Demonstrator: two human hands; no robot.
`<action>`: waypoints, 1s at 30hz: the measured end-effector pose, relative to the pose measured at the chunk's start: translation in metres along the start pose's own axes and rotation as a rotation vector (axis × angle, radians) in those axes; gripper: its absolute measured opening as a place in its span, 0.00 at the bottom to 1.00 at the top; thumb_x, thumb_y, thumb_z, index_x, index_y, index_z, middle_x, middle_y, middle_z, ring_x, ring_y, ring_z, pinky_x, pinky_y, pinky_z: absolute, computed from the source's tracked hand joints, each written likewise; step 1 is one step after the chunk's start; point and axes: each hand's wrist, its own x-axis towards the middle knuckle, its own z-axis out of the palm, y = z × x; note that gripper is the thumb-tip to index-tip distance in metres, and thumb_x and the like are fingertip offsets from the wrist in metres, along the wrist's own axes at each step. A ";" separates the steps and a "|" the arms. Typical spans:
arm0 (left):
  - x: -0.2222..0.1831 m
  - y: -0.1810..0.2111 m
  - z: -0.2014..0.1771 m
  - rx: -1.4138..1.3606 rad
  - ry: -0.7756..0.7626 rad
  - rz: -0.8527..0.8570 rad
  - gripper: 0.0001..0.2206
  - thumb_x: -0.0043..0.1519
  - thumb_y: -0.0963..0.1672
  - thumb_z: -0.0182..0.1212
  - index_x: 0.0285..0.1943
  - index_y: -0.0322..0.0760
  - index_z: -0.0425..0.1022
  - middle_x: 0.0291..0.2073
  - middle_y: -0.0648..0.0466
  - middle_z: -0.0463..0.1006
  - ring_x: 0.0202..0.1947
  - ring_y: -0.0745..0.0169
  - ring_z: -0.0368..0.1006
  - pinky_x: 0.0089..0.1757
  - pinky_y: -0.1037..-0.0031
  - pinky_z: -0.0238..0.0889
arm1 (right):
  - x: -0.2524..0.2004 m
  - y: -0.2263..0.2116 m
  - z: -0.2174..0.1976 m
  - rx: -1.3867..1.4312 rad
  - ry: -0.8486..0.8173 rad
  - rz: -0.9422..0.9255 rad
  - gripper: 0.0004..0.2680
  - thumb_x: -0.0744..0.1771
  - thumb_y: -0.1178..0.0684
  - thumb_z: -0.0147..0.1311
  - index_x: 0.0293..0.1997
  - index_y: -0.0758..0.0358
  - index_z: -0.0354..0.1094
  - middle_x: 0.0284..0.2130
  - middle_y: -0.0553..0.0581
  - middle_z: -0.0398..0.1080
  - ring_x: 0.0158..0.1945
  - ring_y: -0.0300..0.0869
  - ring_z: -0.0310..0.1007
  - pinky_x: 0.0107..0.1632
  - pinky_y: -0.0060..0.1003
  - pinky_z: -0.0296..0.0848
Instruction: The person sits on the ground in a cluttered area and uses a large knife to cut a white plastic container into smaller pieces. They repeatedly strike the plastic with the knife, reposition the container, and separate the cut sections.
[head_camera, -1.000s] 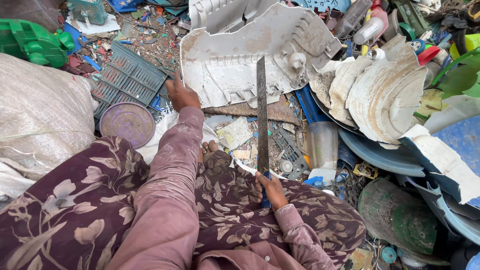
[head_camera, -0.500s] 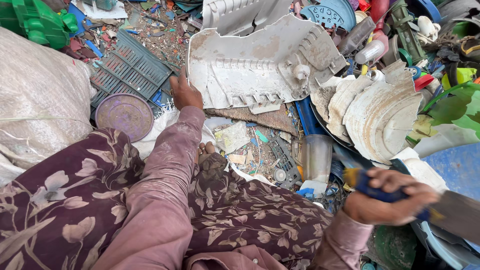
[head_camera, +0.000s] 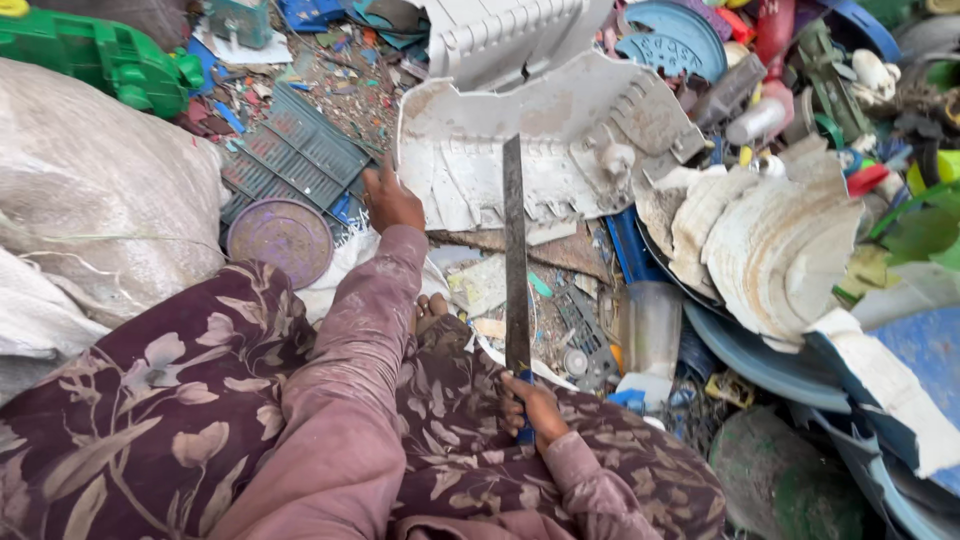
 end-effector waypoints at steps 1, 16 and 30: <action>-0.012 -0.001 0.003 -0.001 -0.013 -0.005 0.26 0.59 0.35 0.58 0.66 0.50 0.71 0.50 0.50 0.69 0.49 0.44 0.72 0.47 0.59 0.68 | -0.012 0.003 -0.002 0.021 -0.014 -0.016 0.12 0.70 0.45 0.53 0.31 0.57 0.59 0.15 0.46 0.53 0.15 0.35 0.53 0.21 0.34 0.58; -0.012 0.001 0.007 -0.007 -0.053 -0.051 0.25 0.62 0.37 0.59 0.68 0.53 0.69 0.49 0.53 0.68 0.47 0.47 0.74 0.48 0.59 0.70 | -0.047 -0.027 0.025 0.091 0.180 -0.423 0.13 0.69 0.44 0.53 0.30 0.59 0.56 0.16 0.48 0.53 0.16 0.36 0.54 0.21 0.33 0.59; -0.019 0.000 0.008 0.121 -0.065 -0.081 0.27 0.61 0.37 0.60 0.70 0.51 0.67 0.53 0.50 0.70 0.45 0.44 0.76 0.46 0.58 0.71 | -0.037 -0.023 0.026 0.006 0.158 -0.322 0.14 0.69 0.43 0.51 0.30 0.61 0.57 0.15 0.49 0.54 0.14 0.35 0.53 0.19 0.33 0.58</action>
